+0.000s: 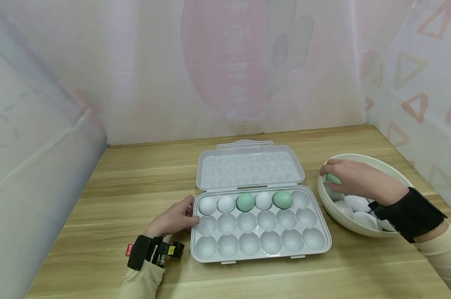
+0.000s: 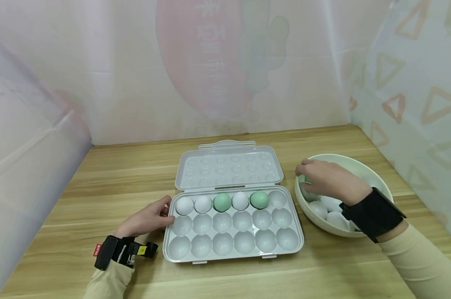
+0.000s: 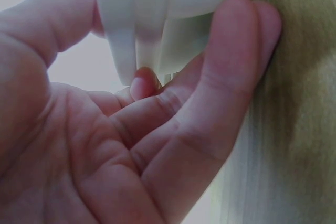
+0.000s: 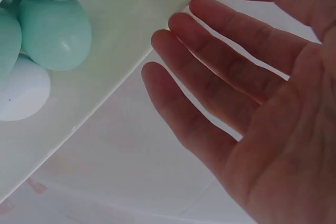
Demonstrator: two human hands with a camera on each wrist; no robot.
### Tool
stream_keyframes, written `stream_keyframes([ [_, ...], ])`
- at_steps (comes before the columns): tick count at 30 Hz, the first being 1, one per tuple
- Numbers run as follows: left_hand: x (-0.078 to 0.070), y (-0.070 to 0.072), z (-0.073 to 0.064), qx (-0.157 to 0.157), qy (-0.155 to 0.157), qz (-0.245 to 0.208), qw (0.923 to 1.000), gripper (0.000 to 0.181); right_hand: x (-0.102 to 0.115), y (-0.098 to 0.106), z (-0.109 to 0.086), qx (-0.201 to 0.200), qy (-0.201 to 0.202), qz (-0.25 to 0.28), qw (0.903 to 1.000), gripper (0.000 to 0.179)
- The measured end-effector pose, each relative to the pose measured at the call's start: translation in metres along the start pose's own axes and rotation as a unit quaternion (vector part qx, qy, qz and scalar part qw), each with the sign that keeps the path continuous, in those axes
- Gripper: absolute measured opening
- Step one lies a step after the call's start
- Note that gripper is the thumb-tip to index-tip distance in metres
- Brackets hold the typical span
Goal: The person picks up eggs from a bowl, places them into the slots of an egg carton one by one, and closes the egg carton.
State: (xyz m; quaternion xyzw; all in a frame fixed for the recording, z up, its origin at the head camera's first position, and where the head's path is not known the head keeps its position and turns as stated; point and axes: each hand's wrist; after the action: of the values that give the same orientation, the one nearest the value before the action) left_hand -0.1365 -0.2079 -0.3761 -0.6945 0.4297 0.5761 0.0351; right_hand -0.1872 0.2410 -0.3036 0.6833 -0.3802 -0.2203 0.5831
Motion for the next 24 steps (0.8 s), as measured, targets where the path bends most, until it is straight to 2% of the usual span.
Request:
stream_keyframes([
  [7,0.001,0.000,0.000,-0.003,-0.007,0.006,1.0000,0.026,0.000,0.001,-0.001,0.010,-0.016,0.016,0.9997,0.028],
  [12,0.001,0.000,0.000,-0.001,-0.009,0.007,0.9999,0.026,-0.004,0.000,-0.001,0.012,-0.013,0.012,0.9998,0.017],
  [16,0.001,0.001,0.000,-0.002,-0.013,0.011,0.9999,0.026,-0.009,-0.004,0.001,0.035,-0.018,0.021,0.9990,0.011],
  [20,0.001,0.000,-0.001,-0.002,-0.015,0.010,0.9998,0.026,-0.011,-0.008,0.003,0.051,-0.022,0.038,0.9977,0.013],
  [24,0.001,0.000,-0.001,-0.001,-0.016,0.007,0.9998,0.025,-0.013,-0.011,0.003,0.051,-0.019,0.044,0.9976,0.015],
])
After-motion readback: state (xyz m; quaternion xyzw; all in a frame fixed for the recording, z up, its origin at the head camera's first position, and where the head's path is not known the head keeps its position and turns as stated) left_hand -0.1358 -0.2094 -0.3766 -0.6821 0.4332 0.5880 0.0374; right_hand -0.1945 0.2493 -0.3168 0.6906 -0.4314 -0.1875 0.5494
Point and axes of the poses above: each hand's wrist, its own z-axis towards the middle knuckle, its own y-axis out of the back of the hand, x = y × z, and after that the axes turned 11 degrees about x, right-handed
